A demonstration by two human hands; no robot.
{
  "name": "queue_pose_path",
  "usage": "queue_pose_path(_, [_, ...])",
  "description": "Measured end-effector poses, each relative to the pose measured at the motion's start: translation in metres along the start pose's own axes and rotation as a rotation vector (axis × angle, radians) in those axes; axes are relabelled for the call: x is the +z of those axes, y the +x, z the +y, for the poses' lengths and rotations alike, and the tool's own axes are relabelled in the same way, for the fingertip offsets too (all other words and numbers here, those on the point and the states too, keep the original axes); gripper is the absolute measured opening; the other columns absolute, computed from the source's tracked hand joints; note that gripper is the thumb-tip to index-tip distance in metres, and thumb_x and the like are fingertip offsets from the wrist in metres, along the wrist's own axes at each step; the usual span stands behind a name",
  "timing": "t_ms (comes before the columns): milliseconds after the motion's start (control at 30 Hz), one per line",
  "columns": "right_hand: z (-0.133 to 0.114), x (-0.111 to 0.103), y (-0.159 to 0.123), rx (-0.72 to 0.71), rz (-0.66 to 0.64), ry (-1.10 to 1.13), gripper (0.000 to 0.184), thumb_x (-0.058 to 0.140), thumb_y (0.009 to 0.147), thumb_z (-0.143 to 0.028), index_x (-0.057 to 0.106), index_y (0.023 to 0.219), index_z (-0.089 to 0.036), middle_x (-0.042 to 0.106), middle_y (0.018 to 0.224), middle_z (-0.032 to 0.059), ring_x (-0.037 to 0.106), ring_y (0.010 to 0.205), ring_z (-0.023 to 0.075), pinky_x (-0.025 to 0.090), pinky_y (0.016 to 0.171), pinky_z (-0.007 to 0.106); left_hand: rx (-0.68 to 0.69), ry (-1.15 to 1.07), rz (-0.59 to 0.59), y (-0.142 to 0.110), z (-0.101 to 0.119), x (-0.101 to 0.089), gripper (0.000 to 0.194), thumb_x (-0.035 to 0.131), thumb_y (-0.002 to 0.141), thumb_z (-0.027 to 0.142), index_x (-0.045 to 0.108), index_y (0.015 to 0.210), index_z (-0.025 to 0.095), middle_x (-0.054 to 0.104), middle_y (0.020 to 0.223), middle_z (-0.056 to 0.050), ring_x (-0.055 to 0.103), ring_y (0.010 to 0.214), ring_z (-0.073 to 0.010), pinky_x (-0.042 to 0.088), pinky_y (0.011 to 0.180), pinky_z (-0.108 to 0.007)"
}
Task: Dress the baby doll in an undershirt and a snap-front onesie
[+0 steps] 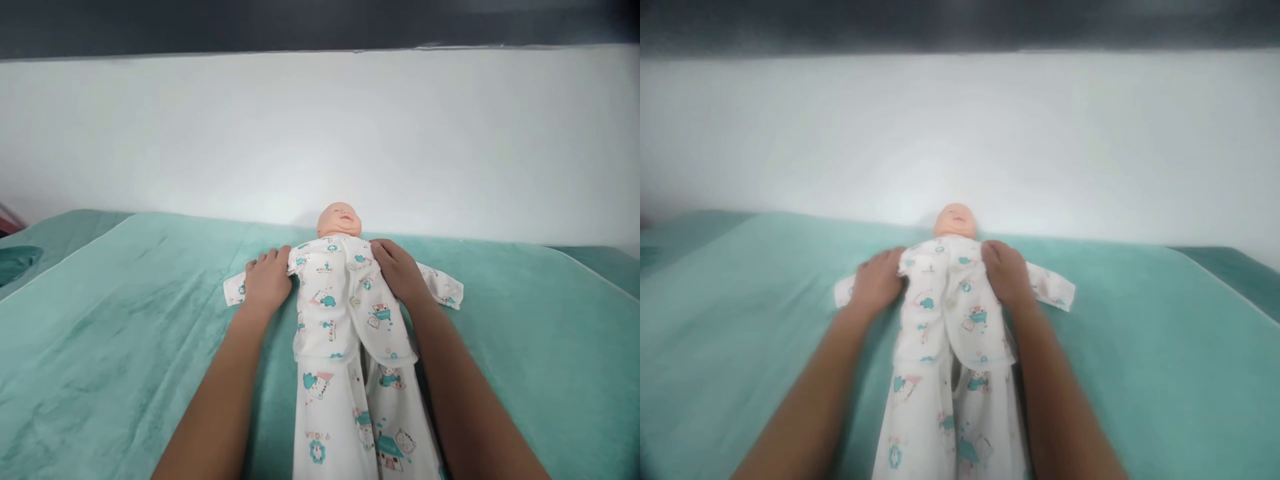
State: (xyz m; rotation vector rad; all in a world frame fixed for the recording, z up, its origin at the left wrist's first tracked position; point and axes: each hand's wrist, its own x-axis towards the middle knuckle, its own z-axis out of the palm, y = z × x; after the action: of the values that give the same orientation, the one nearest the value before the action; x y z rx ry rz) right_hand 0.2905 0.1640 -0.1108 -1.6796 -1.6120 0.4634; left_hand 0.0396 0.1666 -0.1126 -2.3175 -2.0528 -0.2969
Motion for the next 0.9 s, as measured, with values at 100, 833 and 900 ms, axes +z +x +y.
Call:
queue_pose_path(100, [0.011,-0.006,0.002,0.102,-0.018,-0.207,0.043,0.032,0.093,-0.044,0.067,0.103,-0.021,0.07,0.113,0.0109,0.06,0.104,0.0286,0.038,0.093,0.041,0.019,0.05,0.054,-0.003,-0.013,-0.002,0.043,0.04,0.084,0.012,0.051,0.123,0.026,0.063,0.115,-0.008,0.054,0.109,-0.0282,0.039,0.091,-0.044])
queue_pose_path(833, [0.098,-0.06,-0.033,0.599,0.166,-0.53,0.065,0.036,0.086,-0.061,0.06,0.124,-0.013,0.064,0.115,0.0249,0.063,0.1,0.0382,0.047,0.08,0.048,-0.225,0.074,0.114,-0.003,-0.072,0.004,0.039,0.03,0.088,0.008,0.055,0.118,0.017,0.057,0.116,-0.017,0.054,0.106,-0.0324,0.045,0.079,-0.044])
queue_pose_path(900, [0.107,-0.064,-0.029,0.572,0.098,-0.541,0.055,0.038,0.087,-0.054,0.064,0.116,-0.015,0.069,0.107,0.0213,0.065,0.095,0.0358,0.047,0.075,0.045,-0.253,0.04,0.096,-0.003,-0.072,0.003,0.041,0.031,0.089,0.011,0.054,0.122,0.017,0.057,0.118,-0.018,0.054,0.109,-0.0334,0.046,0.081,-0.045])
